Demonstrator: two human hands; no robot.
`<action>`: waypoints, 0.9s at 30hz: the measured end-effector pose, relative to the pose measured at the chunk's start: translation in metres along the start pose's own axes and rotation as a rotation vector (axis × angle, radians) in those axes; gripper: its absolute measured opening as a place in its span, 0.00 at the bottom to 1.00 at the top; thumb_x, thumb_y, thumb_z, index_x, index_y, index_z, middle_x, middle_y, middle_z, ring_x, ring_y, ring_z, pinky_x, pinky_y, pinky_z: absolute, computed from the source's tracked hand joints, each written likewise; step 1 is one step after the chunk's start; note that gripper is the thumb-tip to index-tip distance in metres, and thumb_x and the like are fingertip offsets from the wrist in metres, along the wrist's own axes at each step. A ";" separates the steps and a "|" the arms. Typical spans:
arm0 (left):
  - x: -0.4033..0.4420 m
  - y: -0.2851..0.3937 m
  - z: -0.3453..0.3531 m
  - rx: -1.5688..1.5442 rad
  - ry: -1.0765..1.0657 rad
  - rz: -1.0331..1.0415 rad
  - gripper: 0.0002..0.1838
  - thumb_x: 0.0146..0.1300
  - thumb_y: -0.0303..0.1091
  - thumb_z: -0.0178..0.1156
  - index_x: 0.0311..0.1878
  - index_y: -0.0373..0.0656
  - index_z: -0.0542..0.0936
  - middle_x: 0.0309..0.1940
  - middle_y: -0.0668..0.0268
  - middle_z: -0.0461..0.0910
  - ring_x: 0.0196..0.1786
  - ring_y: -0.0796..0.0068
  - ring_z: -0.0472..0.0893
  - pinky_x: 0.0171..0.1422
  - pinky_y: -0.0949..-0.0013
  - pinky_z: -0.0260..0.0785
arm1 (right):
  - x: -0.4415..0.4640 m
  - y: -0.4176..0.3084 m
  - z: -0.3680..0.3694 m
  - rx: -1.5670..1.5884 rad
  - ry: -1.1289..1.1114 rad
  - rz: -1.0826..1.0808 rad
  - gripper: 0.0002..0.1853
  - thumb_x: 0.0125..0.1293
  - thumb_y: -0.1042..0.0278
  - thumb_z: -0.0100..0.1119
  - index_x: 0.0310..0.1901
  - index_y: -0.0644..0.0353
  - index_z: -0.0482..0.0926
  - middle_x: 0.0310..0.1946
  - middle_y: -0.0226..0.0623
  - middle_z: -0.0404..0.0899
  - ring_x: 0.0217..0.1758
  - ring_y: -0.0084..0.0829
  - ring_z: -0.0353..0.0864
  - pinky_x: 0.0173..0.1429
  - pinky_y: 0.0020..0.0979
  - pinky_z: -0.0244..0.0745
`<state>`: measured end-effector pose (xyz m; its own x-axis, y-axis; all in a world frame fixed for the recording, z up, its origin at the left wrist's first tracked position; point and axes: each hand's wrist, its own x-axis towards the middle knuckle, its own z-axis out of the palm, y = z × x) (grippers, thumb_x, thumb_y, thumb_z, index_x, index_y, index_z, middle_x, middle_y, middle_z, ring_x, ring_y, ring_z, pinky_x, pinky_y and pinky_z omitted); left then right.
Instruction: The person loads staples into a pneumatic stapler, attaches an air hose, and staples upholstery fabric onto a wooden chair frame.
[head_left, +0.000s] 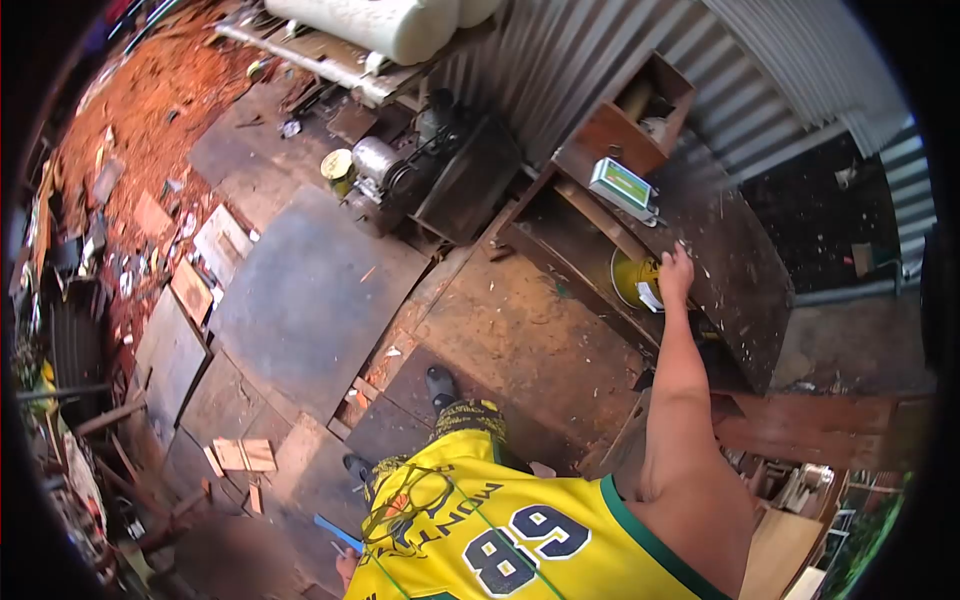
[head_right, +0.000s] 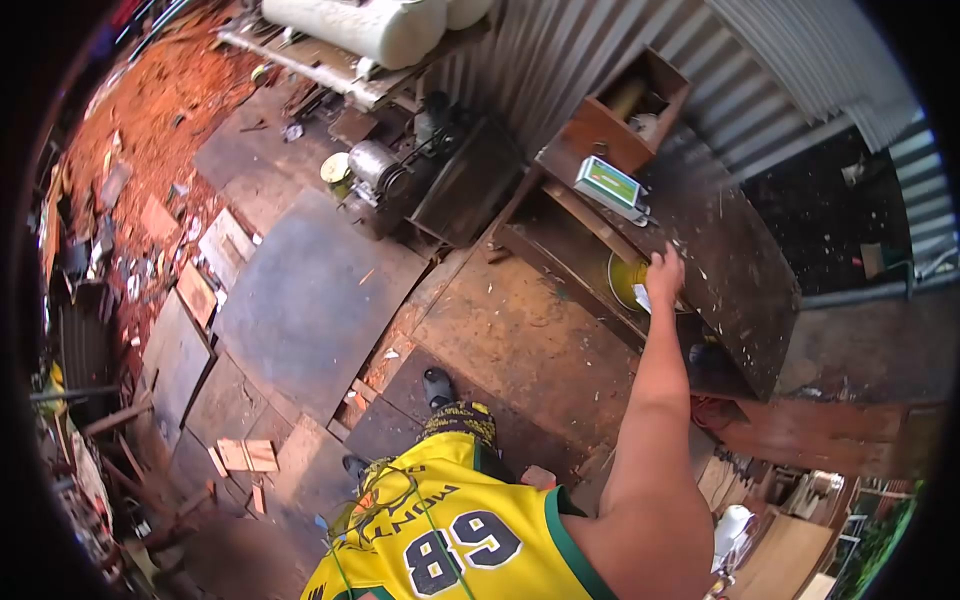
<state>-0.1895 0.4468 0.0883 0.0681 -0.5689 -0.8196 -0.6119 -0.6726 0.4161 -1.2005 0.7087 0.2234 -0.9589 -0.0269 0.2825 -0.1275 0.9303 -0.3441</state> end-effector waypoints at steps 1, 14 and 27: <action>0.000 0.017 0.012 0.212 -0.028 0.039 0.16 0.73 0.41 0.59 0.32 0.41 0.72 0.23 0.63 0.76 0.25 0.72 0.75 0.29 0.63 0.70 | 0.009 -0.013 0.001 -0.060 -0.034 -0.085 0.26 0.68 0.67 0.59 0.69 0.56 0.75 0.59 0.50 0.79 0.64 0.50 0.76 0.69 0.46 0.70; -0.024 0.383 0.141 0.314 -0.054 0.562 0.17 0.66 0.36 0.68 0.52 0.38 0.79 0.31 0.68 0.81 0.33 0.75 0.80 0.41 0.68 0.74 | 0.077 0.008 -0.013 -0.207 -0.136 -0.393 0.11 0.68 0.68 0.61 0.49 0.57 0.85 0.47 0.50 0.82 0.56 0.53 0.81 0.60 0.48 0.77; -0.052 0.348 0.180 -0.375 -0.367 -0.016 0.13 0.75 0.42 0.60 0.50 0.42 0.78 0.28 0.69 0.77 0.30 0.76 0.80 0.34 0.69 0.75 | -0.324 0.023 0.126 0.770 -0.458 0.630 0.14 0.68 0.65 0.54 0.42 0.67 0.84 0.30 0.41 0.83 0.25 0.46 0.82 0.25 0.43 0.76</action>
<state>-0.5478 0.3278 0.2041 -0.2467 -0.3987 -0.8833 -0.2843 -0.8416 0.4593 -0.9244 0.6925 0.0113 -0.8906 0.0919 -0.4454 0.4476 0.3509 -0.8225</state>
